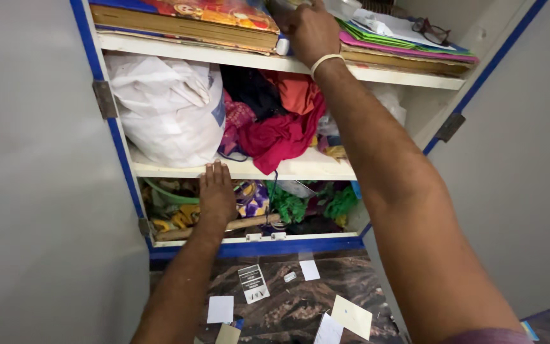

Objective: The person clears items from a cabinet, sorts through objects on the floor including a flashlight, papers, and small containers, and then places some items back into the cabinet shelves.

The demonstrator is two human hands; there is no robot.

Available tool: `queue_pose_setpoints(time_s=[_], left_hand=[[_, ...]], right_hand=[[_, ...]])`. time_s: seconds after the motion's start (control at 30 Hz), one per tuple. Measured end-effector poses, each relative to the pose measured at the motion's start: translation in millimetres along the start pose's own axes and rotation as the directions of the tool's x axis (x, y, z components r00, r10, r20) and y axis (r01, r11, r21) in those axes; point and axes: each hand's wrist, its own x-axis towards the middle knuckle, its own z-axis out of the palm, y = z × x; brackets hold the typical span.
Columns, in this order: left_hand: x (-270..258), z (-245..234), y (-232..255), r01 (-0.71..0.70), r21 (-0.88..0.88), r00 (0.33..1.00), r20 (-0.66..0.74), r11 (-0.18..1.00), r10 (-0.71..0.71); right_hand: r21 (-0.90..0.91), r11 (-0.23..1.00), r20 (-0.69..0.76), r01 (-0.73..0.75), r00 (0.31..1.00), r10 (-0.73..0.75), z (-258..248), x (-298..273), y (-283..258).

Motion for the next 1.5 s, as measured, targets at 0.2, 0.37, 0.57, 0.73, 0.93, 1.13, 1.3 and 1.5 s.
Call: queue_pose_setpoints(time_s=[0.2,0.37,0.57,0.73,0.93,1.13,1.3,1.5], left_hand=[[0,10,0,-0.016,-0.022,0.997,-0.082,1.0,0.014],[0,-4,2,0.013,0.031,0.997,0.08,0.999,-0.015],[8,30,-9,0.006,0.109,0.977,0.212,0.994,-0.029],[22,65,-22,-0.027,0.241,0.999,-0.029,0.97,0.035],[4,-23,15,0.089,0.151,0.898,0.416,0.984,-0.145],[-37,33,52,0.046,0.237,0.999,-0.024,0.97,-0.041],[-91,72,113,0.127,-0.257,0.956,0.29,0.958,-0.049],[-174,121,143,-0.063,-0.145,0.766,0.627,0.987,0.141]], right_hand=[[0.142,0.983,-0.08,-0.113,0.989,0.126,-20,-18,14],[0.522,0.781,-0.089,-0.343,0.888,0.45,-59,-94,-1],[0.427,0.83,0.145,-0.359,0.933,0.329,-105,-290,-30],[0.047,0.807,0.905,-0.589,0.366,0.215,-76,-529,-37],[-0.189,0.849,0.982,-0.493,-0.103,0.159,-81,-759,-125],[-0.184,0.892,0.983,-0.412,-0.064,0.173,-129,-801,-190],[-0.162,0.921,0.978,-0.354,-0.181,0.103,-151,-803,-201],[-0.283,0.759,0.957,-0.587,-0.221,0.186,-160,-809,-205]])
